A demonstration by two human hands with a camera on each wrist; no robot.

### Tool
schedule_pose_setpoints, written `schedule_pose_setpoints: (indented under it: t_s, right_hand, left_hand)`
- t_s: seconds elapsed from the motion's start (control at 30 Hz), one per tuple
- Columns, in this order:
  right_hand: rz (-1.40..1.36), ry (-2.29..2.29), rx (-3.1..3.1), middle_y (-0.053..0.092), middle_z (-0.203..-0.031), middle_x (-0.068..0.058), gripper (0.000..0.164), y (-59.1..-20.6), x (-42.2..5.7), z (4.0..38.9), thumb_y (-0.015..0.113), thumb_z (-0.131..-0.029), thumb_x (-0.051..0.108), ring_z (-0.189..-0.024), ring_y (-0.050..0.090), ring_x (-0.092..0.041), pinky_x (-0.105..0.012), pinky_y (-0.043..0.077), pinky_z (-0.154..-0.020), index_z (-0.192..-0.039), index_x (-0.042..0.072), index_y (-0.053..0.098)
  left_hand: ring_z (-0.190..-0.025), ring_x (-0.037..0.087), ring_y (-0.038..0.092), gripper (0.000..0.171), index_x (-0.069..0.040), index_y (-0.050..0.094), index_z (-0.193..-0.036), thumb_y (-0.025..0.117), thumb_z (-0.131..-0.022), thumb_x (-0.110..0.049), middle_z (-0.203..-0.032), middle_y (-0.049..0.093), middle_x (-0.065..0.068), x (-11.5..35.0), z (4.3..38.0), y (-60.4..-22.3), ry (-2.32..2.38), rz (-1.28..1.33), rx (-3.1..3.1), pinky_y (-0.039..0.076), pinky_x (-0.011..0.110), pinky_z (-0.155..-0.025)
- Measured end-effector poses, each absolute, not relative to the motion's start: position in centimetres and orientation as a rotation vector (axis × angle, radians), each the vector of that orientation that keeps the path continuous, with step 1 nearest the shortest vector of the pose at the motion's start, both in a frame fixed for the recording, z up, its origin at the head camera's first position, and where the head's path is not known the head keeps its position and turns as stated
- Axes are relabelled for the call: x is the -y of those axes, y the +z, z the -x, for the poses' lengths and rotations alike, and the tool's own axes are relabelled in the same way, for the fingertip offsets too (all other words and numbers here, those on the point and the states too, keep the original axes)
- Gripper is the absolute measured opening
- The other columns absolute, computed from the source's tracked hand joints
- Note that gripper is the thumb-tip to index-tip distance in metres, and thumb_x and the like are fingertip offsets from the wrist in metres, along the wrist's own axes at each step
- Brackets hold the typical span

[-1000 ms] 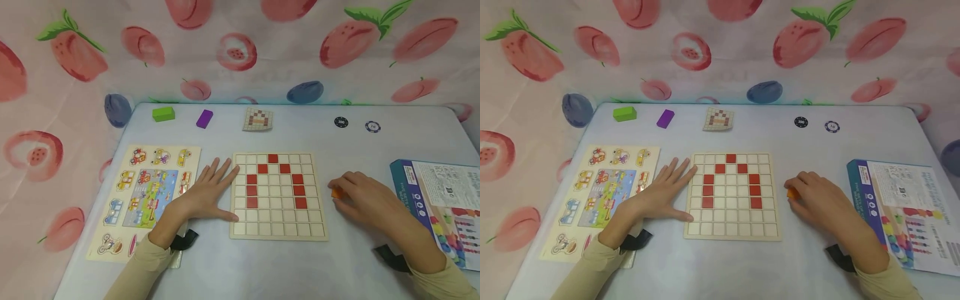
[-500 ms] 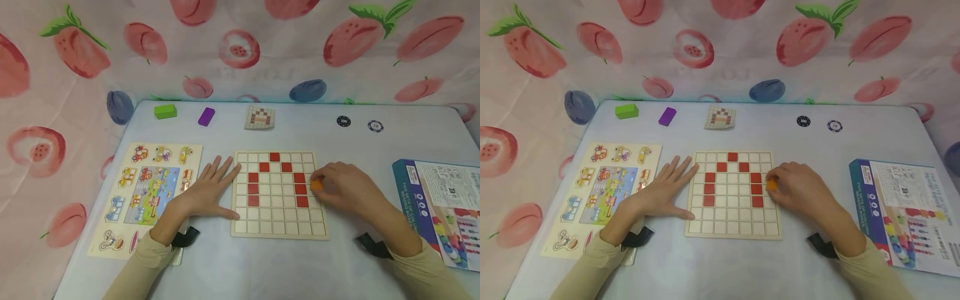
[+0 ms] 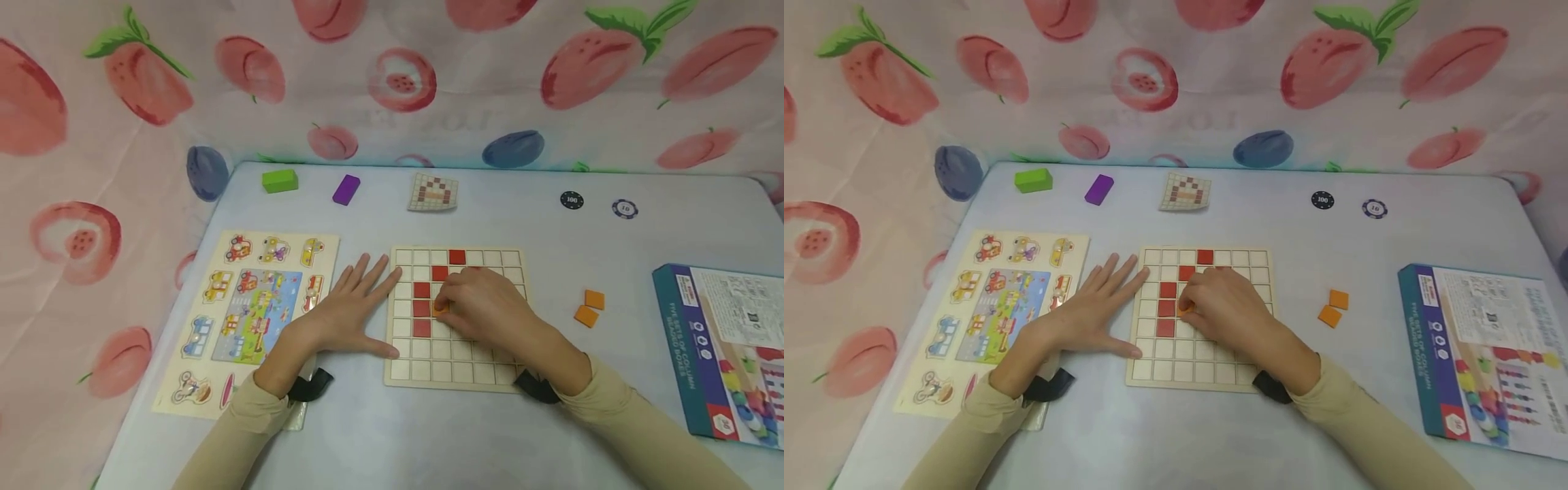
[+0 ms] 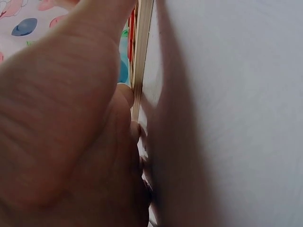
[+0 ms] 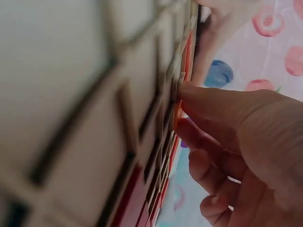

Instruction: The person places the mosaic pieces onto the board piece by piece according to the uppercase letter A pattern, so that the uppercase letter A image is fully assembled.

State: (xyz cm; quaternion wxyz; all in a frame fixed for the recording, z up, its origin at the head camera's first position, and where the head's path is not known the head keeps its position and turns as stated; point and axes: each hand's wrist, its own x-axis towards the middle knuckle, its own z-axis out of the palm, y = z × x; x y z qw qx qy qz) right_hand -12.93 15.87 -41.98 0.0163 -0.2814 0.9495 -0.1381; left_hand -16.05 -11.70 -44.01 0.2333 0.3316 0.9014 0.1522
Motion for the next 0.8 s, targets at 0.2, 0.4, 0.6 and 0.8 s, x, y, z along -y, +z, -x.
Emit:
schedule_pose_setpoints:
  t_s: [0.2, 0.4, 0.6, 0.8]
  right_hand:
    - [0.808, -0.397, -2.996, 0.081, -0.101, 0.004, 0.009, -41.5, -18.1, 11.5, 0.087, -0.088, 0.026, -0.1, 0.069, -0.021, -0.04, 0.054, -0.086, -0.095, 0.021, 0.085]
    - [0.473, -0.335, -3.087, 0.08, -0.111, -0.008, 0.015, -41.0, -23.9, 10.2, 0.085, -0.09, 0.028, -0.104, 0.067, -0.032, -0.047, 0.049, -0.081, -0.101, 0.019, 0.083]
    - [-0.02, -0.255, -3.081, 0.078, -0.092, -0.012, 0.036, -40.6, -30.9, 9.5, 0.08, -0.092, 0.044, -0.084, 0.065, -0.032, -0.055, 0.046, -0.078, -0.104, 0.01, 0.079]
    - [-0.072, -0.254, -2.981, 0.077, -0.084, -0.009, 0.041, -41.2, -33.5, 9.9, 0.077, -0.094, 0.048, -0.067, 0.058, -0.021, -0.03, 0.04, -0.053, -0.103, 0.009, 0.075]
  left_hand:
    - [-0.168, 0.034, -0.021, 0.131, -0.024, 0.001, -0.173, 0.08, -0.081, -0.073, -0.182, -0.015, 0.004, 11.7, 16.0, -43.9, 0.418, -0.917, -2.473, -0.005, 0.058, -0.138]
    - [-0.167, 0.034, -0.022, 0.131, -0.024, 0.0, -0.173, 0.08, -0.081, -0.073, -0.181, -0.016, 0.003, 11.6, 16.0, -44.1, 0.419, -0.925, -2.469, -0.005, 0.058, -0.138]
    - [-0.168, 0.034, -0.021, 0.132, -0.025, 0.001, -0.173, 0.08, -0.08, -0.074, -0.181, -0.015, 0.003, 11.6, 16.0, -43.9, 0.421, -0.923, -2.471, -0.004, 0.058, -0.138]
    - [-0.168, 0.033, -0.021, 0.132, -0.025, 0.001, -0.173, 0.08, -0.08, -0.074, -0.181, -0.015, 0.002, 11.5, 16.0, -44.0, 0.417, -0.916, -2.471, -0.005, 0.058, -0.138]
